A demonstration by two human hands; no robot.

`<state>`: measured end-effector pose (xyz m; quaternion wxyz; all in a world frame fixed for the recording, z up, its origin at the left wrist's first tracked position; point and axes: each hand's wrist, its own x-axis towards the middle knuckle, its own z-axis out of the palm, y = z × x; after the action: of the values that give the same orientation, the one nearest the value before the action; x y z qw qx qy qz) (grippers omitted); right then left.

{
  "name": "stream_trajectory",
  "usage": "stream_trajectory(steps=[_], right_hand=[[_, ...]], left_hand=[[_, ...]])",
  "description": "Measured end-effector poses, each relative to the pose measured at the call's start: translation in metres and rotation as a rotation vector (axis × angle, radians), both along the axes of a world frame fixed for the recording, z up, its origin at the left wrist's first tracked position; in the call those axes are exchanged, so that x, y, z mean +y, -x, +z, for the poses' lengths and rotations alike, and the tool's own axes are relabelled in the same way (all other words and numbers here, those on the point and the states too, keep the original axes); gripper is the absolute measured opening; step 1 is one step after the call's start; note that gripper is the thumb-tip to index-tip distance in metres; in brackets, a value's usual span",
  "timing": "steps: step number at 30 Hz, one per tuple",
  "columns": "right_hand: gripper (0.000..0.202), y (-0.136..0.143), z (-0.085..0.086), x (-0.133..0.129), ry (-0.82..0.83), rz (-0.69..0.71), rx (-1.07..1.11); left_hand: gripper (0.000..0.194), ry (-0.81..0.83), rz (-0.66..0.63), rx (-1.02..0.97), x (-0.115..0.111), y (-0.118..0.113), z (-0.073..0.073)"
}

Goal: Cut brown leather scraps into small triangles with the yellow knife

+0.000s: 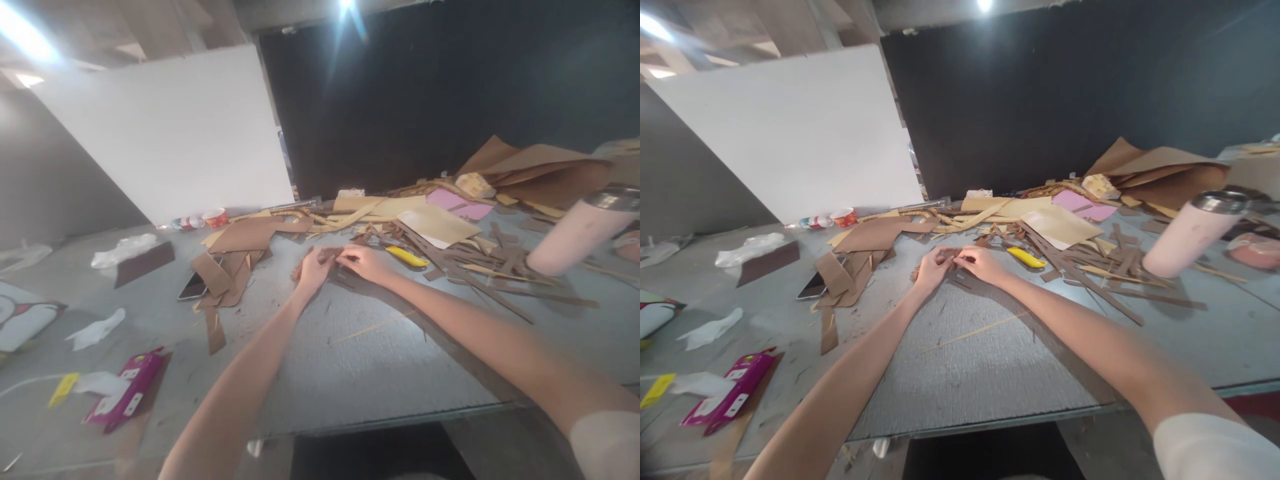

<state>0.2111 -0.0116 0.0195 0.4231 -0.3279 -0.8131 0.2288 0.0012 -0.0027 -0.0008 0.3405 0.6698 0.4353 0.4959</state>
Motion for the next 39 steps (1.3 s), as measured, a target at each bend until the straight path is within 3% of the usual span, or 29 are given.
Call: stream_trajectory(steps=[6,14,25,39], right_hand=[[0.039,-0.0002,-0.0048,0.0035,-0.004,-0.037,0.035],[0.04,-0.0014,-0.0093,0.0065,0.052,-0.185,0.033],[0.02,-0.0023,-0.0104,0.0067,0.099,-0.034,0.018],[0.041,-0.0046,-0.005,0.002,0.147,0.01,0.028]], left_hand=[[0.028,0.007,-0.024,-0.004,-0.0008,-0.0017,-0.0009],[0.031,-0.01,-0.004,0.063,-0.0005,-0.0023,-0.0036],[0.033,0.068,-0.023,-0.093,0.0081,0.0014,-0.0087],[0.027,0.058,-0.009,-0.074,0.006,0.0016,-0.0062]])
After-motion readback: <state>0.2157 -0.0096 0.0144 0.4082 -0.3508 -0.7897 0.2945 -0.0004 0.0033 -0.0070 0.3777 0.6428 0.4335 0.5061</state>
